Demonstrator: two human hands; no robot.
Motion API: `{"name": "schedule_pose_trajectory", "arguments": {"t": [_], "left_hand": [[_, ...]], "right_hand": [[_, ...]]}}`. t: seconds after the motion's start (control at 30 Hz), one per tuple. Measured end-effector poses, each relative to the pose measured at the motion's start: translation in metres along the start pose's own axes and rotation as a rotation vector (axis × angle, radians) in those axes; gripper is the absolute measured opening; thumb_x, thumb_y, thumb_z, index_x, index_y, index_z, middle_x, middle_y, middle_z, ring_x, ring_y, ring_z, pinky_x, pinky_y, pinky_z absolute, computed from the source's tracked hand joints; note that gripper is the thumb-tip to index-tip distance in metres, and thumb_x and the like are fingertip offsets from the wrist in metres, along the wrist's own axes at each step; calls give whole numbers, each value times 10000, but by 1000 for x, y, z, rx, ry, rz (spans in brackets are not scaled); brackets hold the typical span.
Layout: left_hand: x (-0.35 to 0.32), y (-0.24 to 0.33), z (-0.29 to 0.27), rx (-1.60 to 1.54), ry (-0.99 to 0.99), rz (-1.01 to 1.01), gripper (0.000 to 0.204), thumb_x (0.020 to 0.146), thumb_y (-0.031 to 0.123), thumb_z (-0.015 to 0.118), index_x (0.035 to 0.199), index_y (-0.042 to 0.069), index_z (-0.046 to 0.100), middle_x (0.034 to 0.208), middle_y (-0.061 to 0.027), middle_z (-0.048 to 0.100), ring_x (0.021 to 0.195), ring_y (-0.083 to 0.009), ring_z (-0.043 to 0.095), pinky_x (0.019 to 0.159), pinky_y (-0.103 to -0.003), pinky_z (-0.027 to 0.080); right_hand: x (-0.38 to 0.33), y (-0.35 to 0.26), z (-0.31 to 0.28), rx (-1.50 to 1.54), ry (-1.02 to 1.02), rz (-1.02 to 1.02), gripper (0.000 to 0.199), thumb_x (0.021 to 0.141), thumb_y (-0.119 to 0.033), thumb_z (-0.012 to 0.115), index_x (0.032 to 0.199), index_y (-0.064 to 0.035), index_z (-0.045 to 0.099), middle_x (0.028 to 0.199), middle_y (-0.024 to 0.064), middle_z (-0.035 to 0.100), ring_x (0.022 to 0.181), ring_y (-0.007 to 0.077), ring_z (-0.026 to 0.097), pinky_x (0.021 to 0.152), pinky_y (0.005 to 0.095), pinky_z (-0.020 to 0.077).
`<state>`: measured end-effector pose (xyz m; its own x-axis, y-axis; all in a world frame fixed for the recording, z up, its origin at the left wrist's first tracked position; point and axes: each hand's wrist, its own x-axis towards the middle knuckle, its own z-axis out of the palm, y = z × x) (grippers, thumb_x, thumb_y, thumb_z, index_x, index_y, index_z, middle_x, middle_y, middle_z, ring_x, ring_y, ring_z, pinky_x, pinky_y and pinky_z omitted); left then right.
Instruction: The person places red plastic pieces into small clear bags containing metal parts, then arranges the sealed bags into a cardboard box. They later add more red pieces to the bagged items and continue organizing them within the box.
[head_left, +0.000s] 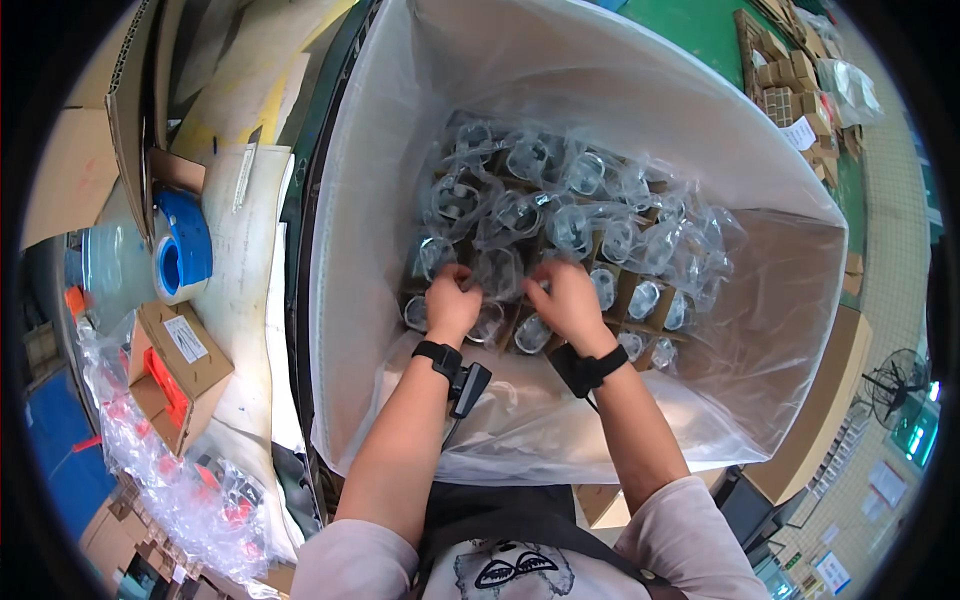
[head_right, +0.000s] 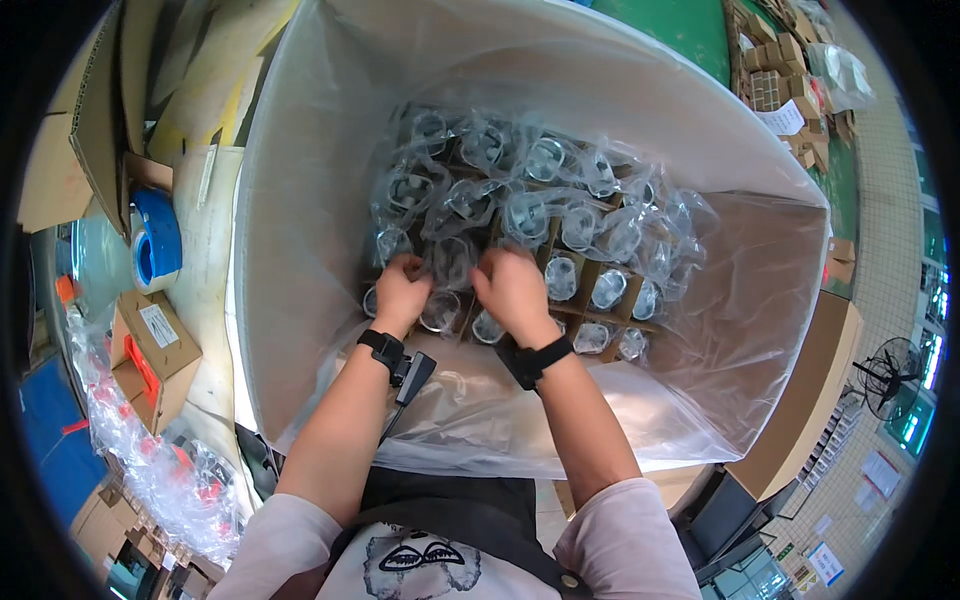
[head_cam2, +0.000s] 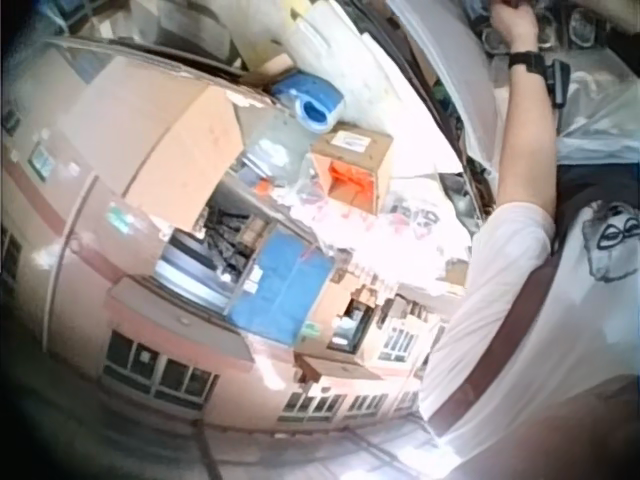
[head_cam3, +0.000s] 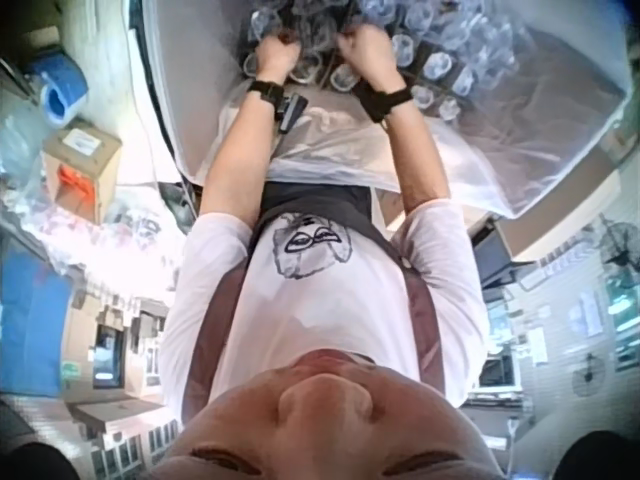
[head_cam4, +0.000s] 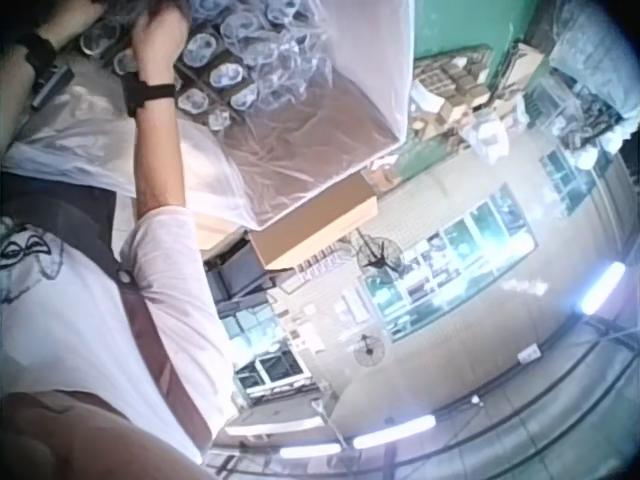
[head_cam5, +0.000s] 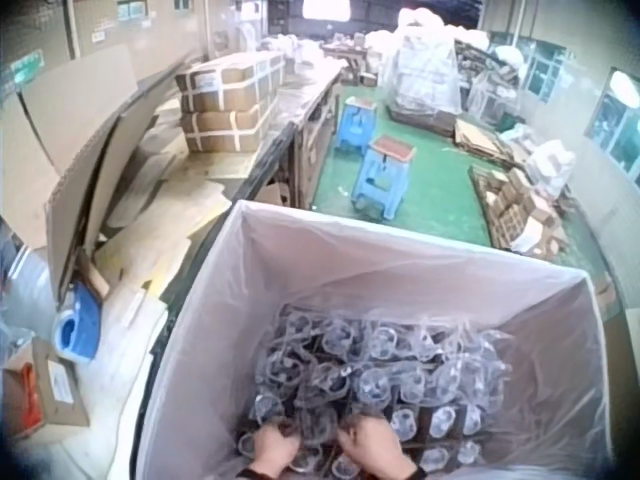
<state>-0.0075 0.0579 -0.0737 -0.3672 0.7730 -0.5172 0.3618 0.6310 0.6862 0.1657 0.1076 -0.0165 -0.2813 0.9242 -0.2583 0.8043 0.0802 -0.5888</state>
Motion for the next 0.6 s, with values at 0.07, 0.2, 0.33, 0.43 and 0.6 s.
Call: {"name": "schedule_pose_trajectory", "arguments": {"t": [0.07,0.2,0.33,0.43,0.6], "left_hand": [[2,-4,6,-93,20,4,213,859,216,616,955,27,633,896,-211,675,860,-396,644,750,-435,499],[-7,10,12,-20,217,137,196,892,176,582,979,11,643,814,-193,669,748,-329,653,711,-404,502],[-13,8,-5,-28,139,32,233,905,228,573,988,21,640,854,-230,666,843,-408,638,746,-445,488],[-8,-2,-12,-134,32,29,233,895,229,585,995,28,646,862,-227,670,865,-398,639,763,-427,488],[5,-15,-19,-17,241,-11,281,869,225,613,1113,86,620,992,-200,667,937,-383,630,807,-438,492]], "right_hand": [[15,-19,12,-72,89,-198,204,738,-196,692,871,-46,654,912,135,635,921,333,599,787,428,486],[30,-9,52,-552,-67,-139,230,704,-206,700,883,-70,653,926,111,642,928,288,605,763,404,474],[23,-1,41,-403,132,-156,111,763,-151,619,823,-58,617,879,140,625,849,331,596,735,433,482],[20,-15,26,-265,252,-107,114,822,-121,549,907,-50,575,855,174,625,796,371,604,702,465,492],[27,-4,14,-271,134,83,214,879,-130,522,1088,-92,504,839,188,662,737,390,643,601,503,483]]}}
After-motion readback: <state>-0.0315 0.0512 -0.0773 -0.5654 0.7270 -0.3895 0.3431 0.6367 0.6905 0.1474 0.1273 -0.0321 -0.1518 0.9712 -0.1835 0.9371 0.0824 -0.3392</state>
